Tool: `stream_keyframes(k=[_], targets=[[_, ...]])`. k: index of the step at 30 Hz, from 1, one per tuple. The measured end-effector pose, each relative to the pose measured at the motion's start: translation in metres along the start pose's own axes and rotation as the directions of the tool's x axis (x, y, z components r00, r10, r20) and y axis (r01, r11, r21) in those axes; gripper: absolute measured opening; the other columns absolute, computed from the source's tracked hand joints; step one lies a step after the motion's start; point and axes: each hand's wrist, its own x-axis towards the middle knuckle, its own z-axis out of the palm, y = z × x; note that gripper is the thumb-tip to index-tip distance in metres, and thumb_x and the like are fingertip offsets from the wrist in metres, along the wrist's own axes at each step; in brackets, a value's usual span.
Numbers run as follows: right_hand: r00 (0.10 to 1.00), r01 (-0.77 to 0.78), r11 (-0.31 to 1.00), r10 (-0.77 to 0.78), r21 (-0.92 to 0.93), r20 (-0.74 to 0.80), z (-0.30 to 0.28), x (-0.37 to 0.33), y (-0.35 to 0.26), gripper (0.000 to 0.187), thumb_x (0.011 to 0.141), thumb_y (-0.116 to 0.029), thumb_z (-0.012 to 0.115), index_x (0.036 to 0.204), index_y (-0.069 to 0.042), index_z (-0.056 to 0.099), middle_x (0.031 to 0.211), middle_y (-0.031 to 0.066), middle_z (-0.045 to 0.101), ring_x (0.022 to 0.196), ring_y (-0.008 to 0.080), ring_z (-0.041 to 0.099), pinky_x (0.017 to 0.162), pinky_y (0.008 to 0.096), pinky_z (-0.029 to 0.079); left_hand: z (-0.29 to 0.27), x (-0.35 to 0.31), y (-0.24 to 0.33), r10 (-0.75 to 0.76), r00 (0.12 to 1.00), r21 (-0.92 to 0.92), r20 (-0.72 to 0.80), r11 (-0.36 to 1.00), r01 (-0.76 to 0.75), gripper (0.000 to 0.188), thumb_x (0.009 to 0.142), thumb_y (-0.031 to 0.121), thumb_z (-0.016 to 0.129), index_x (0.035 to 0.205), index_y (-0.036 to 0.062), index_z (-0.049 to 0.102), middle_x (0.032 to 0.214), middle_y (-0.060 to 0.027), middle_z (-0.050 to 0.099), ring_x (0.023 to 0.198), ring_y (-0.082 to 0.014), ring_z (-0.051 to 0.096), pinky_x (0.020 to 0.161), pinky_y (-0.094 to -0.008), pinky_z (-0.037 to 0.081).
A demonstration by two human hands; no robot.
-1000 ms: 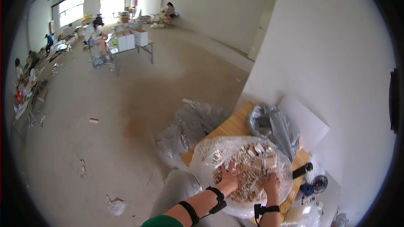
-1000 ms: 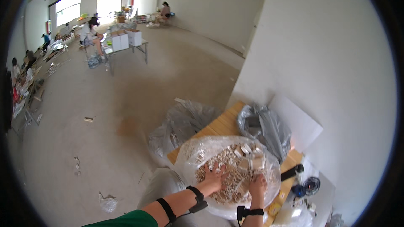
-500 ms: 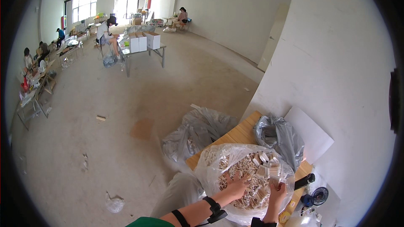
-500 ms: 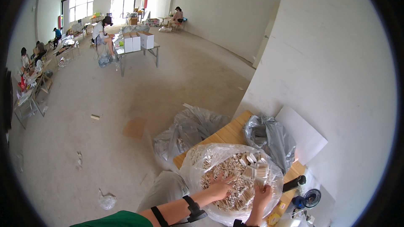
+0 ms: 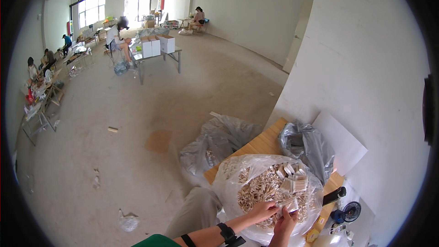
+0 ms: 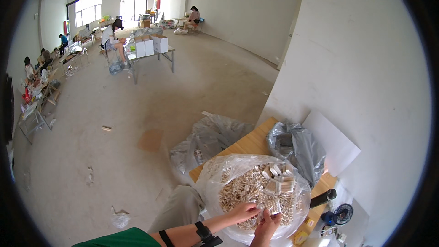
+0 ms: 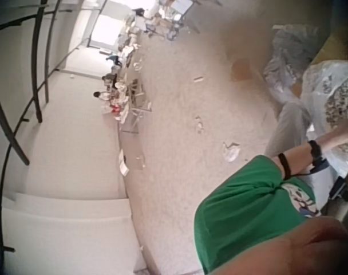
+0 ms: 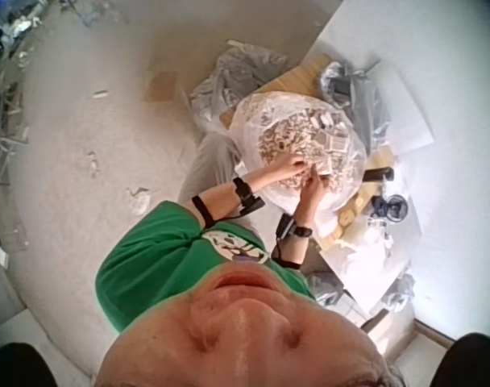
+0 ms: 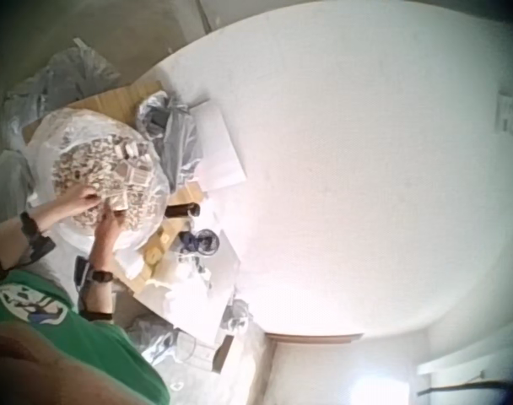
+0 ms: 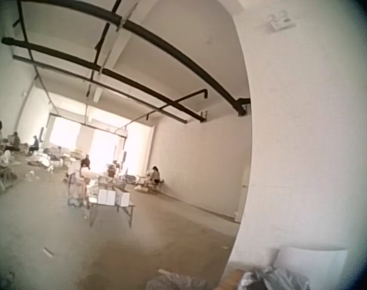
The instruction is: The person is putting small items into small plastic bags.
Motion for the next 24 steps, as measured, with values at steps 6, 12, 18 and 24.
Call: stream_keyframes(k=[6,12,18,24], targets=[[0.994,-0.110,0.993,0.111,0.052,-0.001,-0.002,-0.003,-0.007,0.026,0.085,0.003,0.054,0.110,0.001,0.048,0.097,0.0107,0.059,0.085,0.0194,0.061,0.071,0.0313,0.052,-0.003,-0.007,0.014,0.019,0.995,-0.296,0.097,0.955,0.011,0.024,0.090,0.025,0.057,0.087,0.0007,0.060,0.069,-0.0055,0.061,0.061,-0.0103,0.055,0.056,-0.0286,0.045],[0.864,0.424,0.483,-0.469,-0.766,0.182,0.014,-0.025,-0.022,0.025,0.081,0.000,0.059,0.105,-0.001,0.051,0.085,0.0076,0.058,0.073,0.0171,0.056,0.065,0.0269,0.047,-0.005,-0.007,0.011,0.031,0.999,-0.182,-0.017,0.983,-0.033,0.021,0.088,0.020,0.058,0.085,-0.0002,0.060,0.069,-0.0067,0.061,0.062,-0.0113,0.056,0.057,-0.0298,0.044],[0.879,0.462,0.347,-0.304,-0.816,0.368,0.019,-0.041,-0.027,0.027,0.075,0.007,0.061,0.100,-0.001,0.054,0.074,0.0052,0.057,0.064,0.0144,0.055,0.058,0.0261,0.045,-0.001,-0.018,0.023,0.100,0.989,-0.057,-0.106,0.993,-0.106,0.021,0.083,0.021,0.061,0.079,0.0000,0.059,0.070,-0.0144,0.057,0.061,-0.0233,0.057,0.055,-0.0357,0.042],[0.886,0.455,0.343,-0.266,-0.822,0.380,0.010,-0.044,-0.033,0.024,0.075,0.006,0.061,0.098,-0.001,0.056,0.074,0.0075,0.060,0.064,0.0152,0.057,0.060,0.0282,0.046,0.007,-0.022,0.014,0.303,0.944,0.074,-0.131,0.952,-0.296,0.018,0.080,0.017,0.061,0.073,0.0017,0.055,0.069,-0.0155,0.056,0.066,-0.0339,0.057,0.058,-0.0411,0.044]])
